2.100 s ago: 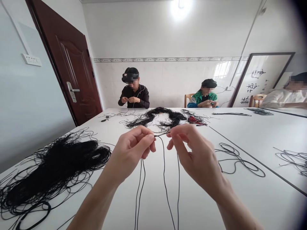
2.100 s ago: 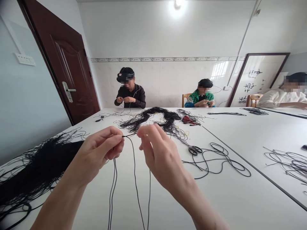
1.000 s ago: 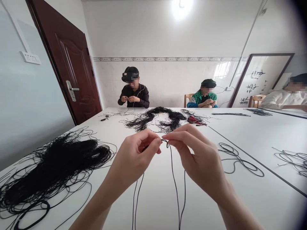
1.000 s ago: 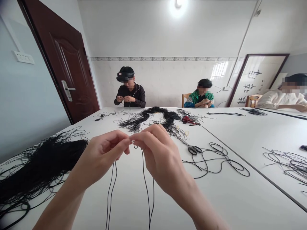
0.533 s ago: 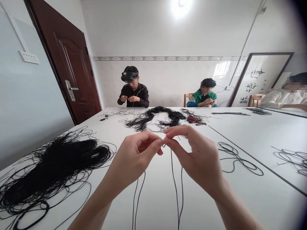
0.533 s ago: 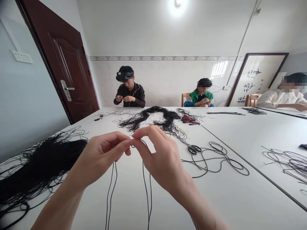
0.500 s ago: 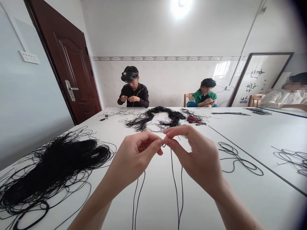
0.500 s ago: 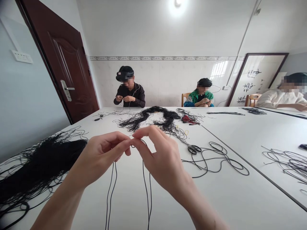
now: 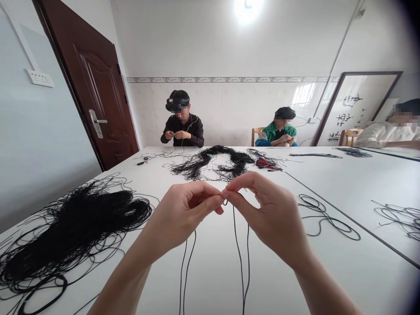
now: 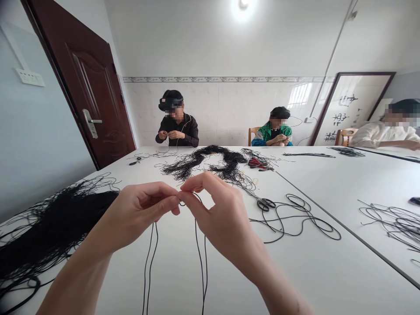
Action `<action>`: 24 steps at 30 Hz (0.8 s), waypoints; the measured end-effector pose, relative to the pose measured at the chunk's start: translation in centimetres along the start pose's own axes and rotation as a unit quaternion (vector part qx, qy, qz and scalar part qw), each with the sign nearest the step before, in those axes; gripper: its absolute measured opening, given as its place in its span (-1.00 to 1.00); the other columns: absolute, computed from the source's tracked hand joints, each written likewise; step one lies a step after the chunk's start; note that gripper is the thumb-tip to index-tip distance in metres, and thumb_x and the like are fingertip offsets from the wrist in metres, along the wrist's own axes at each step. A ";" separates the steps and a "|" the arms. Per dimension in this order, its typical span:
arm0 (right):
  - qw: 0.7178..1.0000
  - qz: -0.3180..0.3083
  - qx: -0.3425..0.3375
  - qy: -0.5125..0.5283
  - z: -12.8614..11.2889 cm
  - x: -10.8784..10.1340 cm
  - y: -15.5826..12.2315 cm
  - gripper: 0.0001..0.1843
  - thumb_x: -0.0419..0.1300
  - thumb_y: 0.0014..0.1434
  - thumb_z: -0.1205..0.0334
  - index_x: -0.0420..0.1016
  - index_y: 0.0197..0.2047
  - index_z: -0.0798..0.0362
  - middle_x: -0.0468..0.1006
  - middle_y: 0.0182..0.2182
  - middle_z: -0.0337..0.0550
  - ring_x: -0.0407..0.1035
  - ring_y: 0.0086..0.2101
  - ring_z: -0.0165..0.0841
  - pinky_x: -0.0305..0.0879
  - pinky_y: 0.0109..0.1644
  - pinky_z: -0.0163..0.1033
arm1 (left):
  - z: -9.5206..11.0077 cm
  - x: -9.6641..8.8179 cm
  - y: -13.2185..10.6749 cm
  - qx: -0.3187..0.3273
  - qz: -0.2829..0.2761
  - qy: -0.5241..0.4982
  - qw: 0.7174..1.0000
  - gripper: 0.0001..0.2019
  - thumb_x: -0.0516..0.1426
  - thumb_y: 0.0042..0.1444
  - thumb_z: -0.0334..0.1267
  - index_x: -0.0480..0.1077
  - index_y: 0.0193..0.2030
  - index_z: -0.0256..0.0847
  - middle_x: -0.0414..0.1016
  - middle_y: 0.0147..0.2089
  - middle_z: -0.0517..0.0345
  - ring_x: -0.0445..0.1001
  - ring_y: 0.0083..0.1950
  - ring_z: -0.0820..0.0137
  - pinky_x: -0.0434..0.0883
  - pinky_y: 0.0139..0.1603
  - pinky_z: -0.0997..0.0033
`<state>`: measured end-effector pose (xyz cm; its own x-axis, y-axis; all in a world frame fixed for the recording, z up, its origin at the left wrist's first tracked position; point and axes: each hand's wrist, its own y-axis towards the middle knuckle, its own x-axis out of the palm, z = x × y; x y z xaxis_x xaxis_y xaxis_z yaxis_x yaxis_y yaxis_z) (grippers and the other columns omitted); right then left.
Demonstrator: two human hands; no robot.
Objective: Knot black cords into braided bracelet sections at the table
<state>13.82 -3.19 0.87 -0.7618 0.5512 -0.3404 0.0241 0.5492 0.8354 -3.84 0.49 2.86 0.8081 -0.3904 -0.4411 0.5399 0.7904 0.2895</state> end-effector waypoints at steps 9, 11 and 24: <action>0.997 -0.028 0.055 0.054 0.2 -0.5 0.1 -0.91 0.30 0.16 0.29 0.49 -0.38 -0.04 0.54 -0.49 -0.37 0.45 -0.43 -0.51 0.40 -0.39 -0.42 | 0.1 -0.1 -0.1 -0.011 -0.005 0.016 1.000 -0.69 0.16 0.22 0.02 0.53 -0.39 -0.13 0.21 -0.60 0.30 0.01 -0.58 0.53 -0.06 -0.62 0.47; 0.997 -0.032 0.056 0.053 0.1 -0.5 0.1 -0.91 0.29 0.16 0.28 0.50 -0.39 -0.03 0.54 -0.49 -0.34 0.44 -0.44 -0.49 0.41 -0.39 -0.40 | 0.1 -0.1 -0.1 -0.013 -0.004 0.018 1.000 -0.70 0.17 0.22 -0.01 0.53 -0.40 -0.14 0.23 -0.59 0.29 0.02 -0.58 0.53 -0.05 -0.62 0.47; 0.994 -0.056 0.075 0.050 0.2 -0.4 0.2 -0.89 0.24 0.20 0.33 0.49 -0.37 -0.06 0.55 -0.48 -0.39 0.46 -0.42 -0.50 0.37 -0.40 -0.42 | 0.1 0.3 -0.3 -0.018 0.004 0.052 0.998 -0.80 0.15 0.24 -0.15 0.47 -0.40 -0.10 0.30 -0.51 0.33 0.08 -0.53 0.54 0.03 -0.58 0.51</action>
<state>14.29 -3.22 1.08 -0.8253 0.4204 -0.3770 0.0263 0.6955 0.7180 -3.71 0.07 2.74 0.7823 -0.3339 -0.5259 0.5234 0.8100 0.2643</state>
